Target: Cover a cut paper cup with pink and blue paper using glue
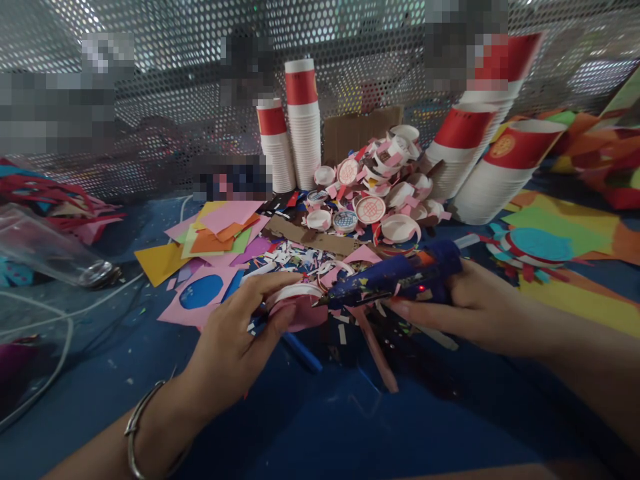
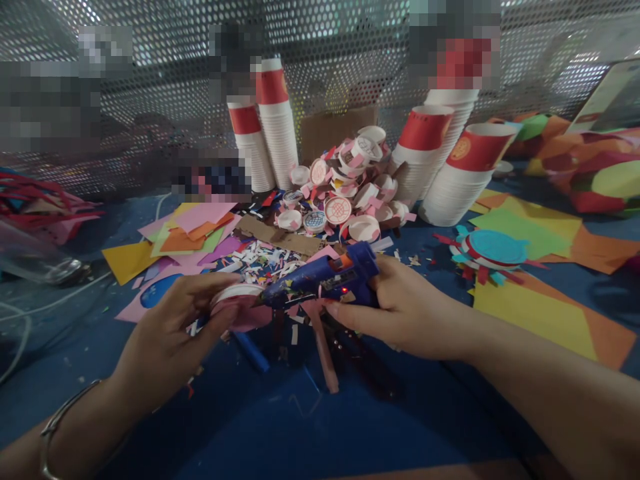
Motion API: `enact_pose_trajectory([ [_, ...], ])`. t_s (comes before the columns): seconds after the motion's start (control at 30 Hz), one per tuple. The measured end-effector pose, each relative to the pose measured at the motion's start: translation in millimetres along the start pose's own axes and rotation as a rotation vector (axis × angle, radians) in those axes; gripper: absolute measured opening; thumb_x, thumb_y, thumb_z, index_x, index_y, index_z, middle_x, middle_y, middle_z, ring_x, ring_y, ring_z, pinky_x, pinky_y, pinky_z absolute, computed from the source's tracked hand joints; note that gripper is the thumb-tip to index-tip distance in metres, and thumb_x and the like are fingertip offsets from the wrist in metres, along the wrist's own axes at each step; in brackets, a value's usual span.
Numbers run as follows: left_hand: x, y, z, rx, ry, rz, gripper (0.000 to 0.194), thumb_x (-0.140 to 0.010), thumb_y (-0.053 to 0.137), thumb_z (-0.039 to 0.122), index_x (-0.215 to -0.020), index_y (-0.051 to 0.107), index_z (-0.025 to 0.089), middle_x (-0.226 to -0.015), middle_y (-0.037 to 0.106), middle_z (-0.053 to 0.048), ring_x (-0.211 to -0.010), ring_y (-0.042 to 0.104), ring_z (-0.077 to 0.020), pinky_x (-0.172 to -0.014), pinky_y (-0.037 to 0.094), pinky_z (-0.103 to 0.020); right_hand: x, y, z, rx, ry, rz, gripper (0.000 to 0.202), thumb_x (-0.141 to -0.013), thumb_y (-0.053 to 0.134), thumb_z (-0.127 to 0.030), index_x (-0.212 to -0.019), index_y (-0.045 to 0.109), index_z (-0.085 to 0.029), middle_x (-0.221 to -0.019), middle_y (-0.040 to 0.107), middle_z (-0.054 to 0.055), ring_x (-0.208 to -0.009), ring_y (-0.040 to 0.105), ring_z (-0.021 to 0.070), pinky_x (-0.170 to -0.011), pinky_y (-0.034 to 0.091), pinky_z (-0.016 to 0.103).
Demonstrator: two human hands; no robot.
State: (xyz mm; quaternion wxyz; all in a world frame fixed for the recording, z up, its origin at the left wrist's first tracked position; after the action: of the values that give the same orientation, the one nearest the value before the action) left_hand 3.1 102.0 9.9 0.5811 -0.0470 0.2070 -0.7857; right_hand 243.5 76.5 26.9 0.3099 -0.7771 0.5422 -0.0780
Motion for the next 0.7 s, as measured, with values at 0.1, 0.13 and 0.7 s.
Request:
enact_pose_trajectory([
  [0.1,-2,8.2,4,-0.212,0.050,-0.100,0.039,-0.099,0.063,0.034,-0.138,0.060,0.036,-0.119,0.075,-0.005,-0.107,0.071,-0.0262,-0.092,0.055,-0.042,0,2,2,-0.083,0.034,-0.011,0.035,-0.083,0.078,-0.039,-0.118,0.075,-0.035,-0.114,0.077,-0.001,-0.112,0.070,0.0280,-0.105,0.056,0.042],
  [0.13,-3,9.6,4,-0.254,0.063,-0.117,0.038,-0.100,0.060,0.035,-0.139,0.060,0.037,-0.118,0.075,-0.005,-0.102,0.072,-0.0247,-0.089,0.055,-0.041,0,2,4,-0.098,0.051,-0.014,0.033,-0.084,0.077,-0.041,-0.117,0.076,-0.035,-0.113,0.077,-0.001,-0.111,0.070,0.0279,-0.103,0.056,0.042],
  [0.7,-8,7.6,7,-0.138,0.002,-0.078,0.019,-0.103,0.053,0.043,-0.115,0.056,0.028,-0.100,0.070,-0.001,-0.085,0.066,-0.0159,-0.072,0.052,-0.028,-1,-7,4,-0.070,0.018,0.064,0.031,-0.089,0.073,-0.043,-0.065,0.062,-0.026,-0.060,0.058,-0.005,-0.057,0.051,0.0149,-0.063,0.050,0.029],
])
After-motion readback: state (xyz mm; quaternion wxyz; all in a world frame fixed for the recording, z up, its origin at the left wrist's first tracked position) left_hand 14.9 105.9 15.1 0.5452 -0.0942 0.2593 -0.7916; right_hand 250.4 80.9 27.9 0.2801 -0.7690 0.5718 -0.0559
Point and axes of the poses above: each hand's wrist, its own x-axis away from the middle knuckle, its own y-axis out of the palm, z = x × y, the point moved 9 cm from there along -x, towards the middle knuckle
